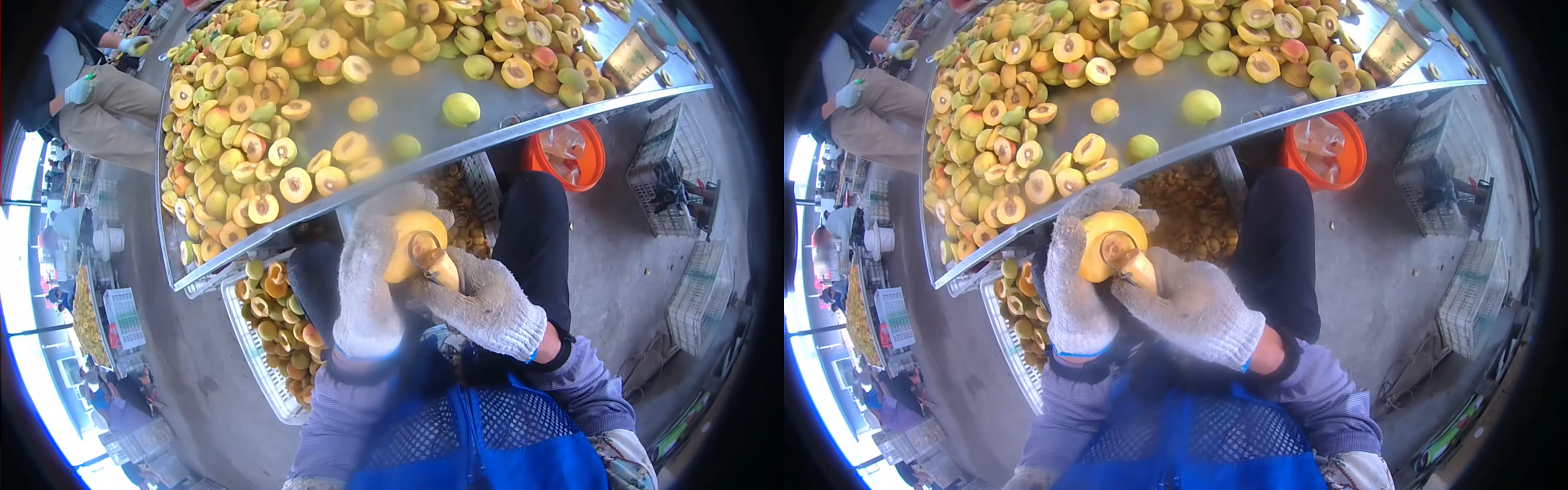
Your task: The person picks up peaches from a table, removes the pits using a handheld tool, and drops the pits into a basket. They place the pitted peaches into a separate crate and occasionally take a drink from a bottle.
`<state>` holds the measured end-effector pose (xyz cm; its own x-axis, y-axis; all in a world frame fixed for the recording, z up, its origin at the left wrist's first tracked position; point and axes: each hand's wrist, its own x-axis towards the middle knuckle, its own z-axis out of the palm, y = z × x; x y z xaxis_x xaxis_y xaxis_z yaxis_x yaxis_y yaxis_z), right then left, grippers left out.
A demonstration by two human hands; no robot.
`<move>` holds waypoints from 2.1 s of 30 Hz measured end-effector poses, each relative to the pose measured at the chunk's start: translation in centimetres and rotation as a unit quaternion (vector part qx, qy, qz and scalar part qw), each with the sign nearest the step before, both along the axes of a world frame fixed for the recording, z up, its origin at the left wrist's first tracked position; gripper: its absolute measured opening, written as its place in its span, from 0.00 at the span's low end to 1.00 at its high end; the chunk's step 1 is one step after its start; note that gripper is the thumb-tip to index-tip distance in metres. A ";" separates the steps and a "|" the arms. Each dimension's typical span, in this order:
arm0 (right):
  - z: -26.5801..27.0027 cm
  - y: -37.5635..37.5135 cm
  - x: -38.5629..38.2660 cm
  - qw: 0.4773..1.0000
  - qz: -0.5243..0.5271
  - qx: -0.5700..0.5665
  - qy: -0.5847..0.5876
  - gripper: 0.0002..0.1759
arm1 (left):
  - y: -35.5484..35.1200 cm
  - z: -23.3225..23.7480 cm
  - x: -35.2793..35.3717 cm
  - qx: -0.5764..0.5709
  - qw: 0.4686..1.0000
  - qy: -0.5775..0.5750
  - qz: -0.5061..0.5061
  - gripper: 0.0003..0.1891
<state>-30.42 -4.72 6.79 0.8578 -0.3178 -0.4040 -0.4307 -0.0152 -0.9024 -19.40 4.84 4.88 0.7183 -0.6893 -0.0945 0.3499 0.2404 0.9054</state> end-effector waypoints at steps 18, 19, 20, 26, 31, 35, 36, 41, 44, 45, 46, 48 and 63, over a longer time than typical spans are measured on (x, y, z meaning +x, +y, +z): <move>0.8 -0.5 -0.5 0.967 0.024 0.252 -0.005 0.20 | 0.0 1.7 -0.1 0.083 0.930 -0.358 0.015 0.21; 1.2 -1.4 -0.6 0.954 0.039 0.296 0.010 0.19 | -0.3 1.6 0.3 0.054 0.908 -0.414 0.021 0.17; 1.4 -2.0 -0.7 0.939 0.054 0.339 0.025 0.18 | -0.4 1.4 0.4 0.039 0.887 -0.459 0.027 0.17; 0.4 -2.6 -1.3 0.940 0.017 0.337 0.046 0.18 | -1.1 1.1 0.6 0.037 0.831 -0.555 -0.015 0.18; 0.4 -2.8 -1.4 0.922 -0.019 0.382 0.066 0.19 | -2.3 2.0 0.4 0.108 0.940 -0.313 -0.085 0.20; -0.8 -2.6 -2.2 0.933 -0.019 0.356 0.043 0.22 | -2.0 1.1 0.7 0.105 0.818 -0.562 -0.063 0.20; -1.3 -2.4 -2.2 0.938 -0.031 0.341 0.051 0.23 | -2.0 1.1 0.8 0.124 0.820 -0.554 -0.070 0.21; 0.6 -1.9 -0.7 0.941 -0.030 0.333 0.057 0.25 | -2.6 2.2 2.2 0.176 0.926 -0.291 -0.163 0.16; 0.3 -1.4 -0.8 0.924 -0.040 0.377 0.044 0.21 | -2.2 2.0 3.1 0.133 0.928 -0.301 -0.176 0.16; 0.6 -1.2 -0.6 0.930 -0.042 0.360 0.051 0.21 | -1.9 1.7 3.0 0.127 0.926 -0.319 -0.155 0.16; 1.1 -1.0 -0.1 0.936 -0.042 0.344 0.057 0.21 | -1.5 1.7 2.8 0.121 0.924 -0.337 -0.132 0.16; 1.2 -0.6 -0.1 0.937 -0.038 0.341 0.066 0.22 | -0.7 1.6 2.2 0.116 0.911 -0.383 -0.095 0.17; -4.6 0.3 -0.9 0.970 0.037 0.193 -0.140 0.18 | 0.0 2.1 3.5 0.165 0.670 -0.715 -0.111 0.17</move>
